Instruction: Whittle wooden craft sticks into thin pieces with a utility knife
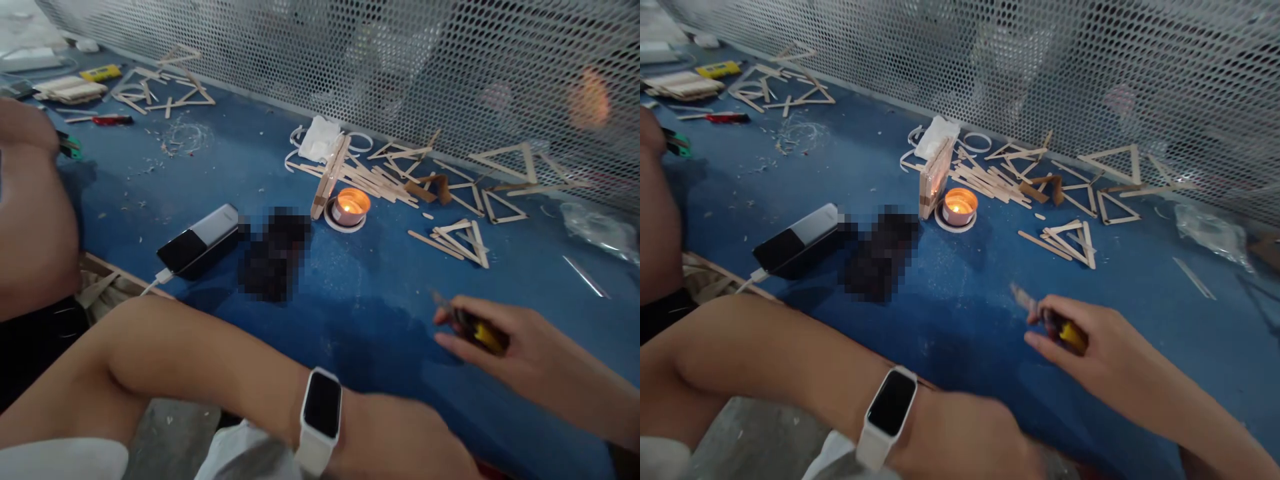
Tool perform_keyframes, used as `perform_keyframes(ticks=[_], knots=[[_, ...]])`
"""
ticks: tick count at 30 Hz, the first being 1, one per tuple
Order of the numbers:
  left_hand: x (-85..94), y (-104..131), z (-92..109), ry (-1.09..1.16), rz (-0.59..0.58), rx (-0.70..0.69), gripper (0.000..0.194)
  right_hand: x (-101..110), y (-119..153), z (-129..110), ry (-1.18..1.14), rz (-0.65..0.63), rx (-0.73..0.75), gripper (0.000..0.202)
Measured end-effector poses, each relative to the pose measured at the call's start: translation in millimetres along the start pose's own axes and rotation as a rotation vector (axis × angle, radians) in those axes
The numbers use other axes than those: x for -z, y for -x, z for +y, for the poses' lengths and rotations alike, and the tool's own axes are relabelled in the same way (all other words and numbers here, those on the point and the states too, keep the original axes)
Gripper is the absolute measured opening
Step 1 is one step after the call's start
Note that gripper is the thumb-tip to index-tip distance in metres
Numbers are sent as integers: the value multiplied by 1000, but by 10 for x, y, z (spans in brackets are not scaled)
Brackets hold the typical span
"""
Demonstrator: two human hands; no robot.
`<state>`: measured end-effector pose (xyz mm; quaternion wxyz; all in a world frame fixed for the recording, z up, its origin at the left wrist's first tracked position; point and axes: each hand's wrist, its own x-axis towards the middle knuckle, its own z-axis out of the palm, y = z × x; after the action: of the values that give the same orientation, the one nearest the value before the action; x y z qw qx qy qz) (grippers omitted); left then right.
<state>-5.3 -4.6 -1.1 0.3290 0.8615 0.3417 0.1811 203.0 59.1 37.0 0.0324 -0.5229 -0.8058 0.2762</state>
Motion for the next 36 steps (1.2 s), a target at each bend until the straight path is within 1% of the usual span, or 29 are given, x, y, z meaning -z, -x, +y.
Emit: perform_keyframes(ticks=[2,3,4,7,9,10,12,14,17,20,23,26,29,32,36], knots=[[106,-97,-109,156,-110,-180,12,31,-144,-39,17,227,-12,35],[172,-157,-172,253,-135,-219,14,43,-204,-56,25,315,-15,35],[241,-218,-236,350,-123,-181,16,48,-259,-70,31,385,-23,34],[422,-363,-400,619,82,-7,11,7,-391,-70,8,601,5,40],[491,-396,-466,716,153,47,11,-70,-445,-21,15,705,28,39],[508,-394,-485,748,177,73,13,-118,-459,15,20,732,47,37],[515,-364,-500,801,201,113,15,-215,-458,94,7,752,116,36],[509,-325,-498,845,187,126,17,-295,-437,154,3,724,199,37],[511,-299,-503,843,168,116,21,-357,-406,173,106,695,264,35],[534,-317,-532,797,194,107,20,-366,-400,131,227,736,273,35],[556,-339,-557,782,216,86,22,-361,-402,88,271,754,291,40],[563,-343,-556,767,231,106,26,-366,-408,70,266,744,320,42],[561,-340,-541,767,210,143,35,-385,-411,68,262,721,359,37],[547,-339,-540,812,211,129,40,-407,-394,59,259,719,381,34],[513,-342,-563,876,240,123,38,-421,-348,37,235,699,329,28]])
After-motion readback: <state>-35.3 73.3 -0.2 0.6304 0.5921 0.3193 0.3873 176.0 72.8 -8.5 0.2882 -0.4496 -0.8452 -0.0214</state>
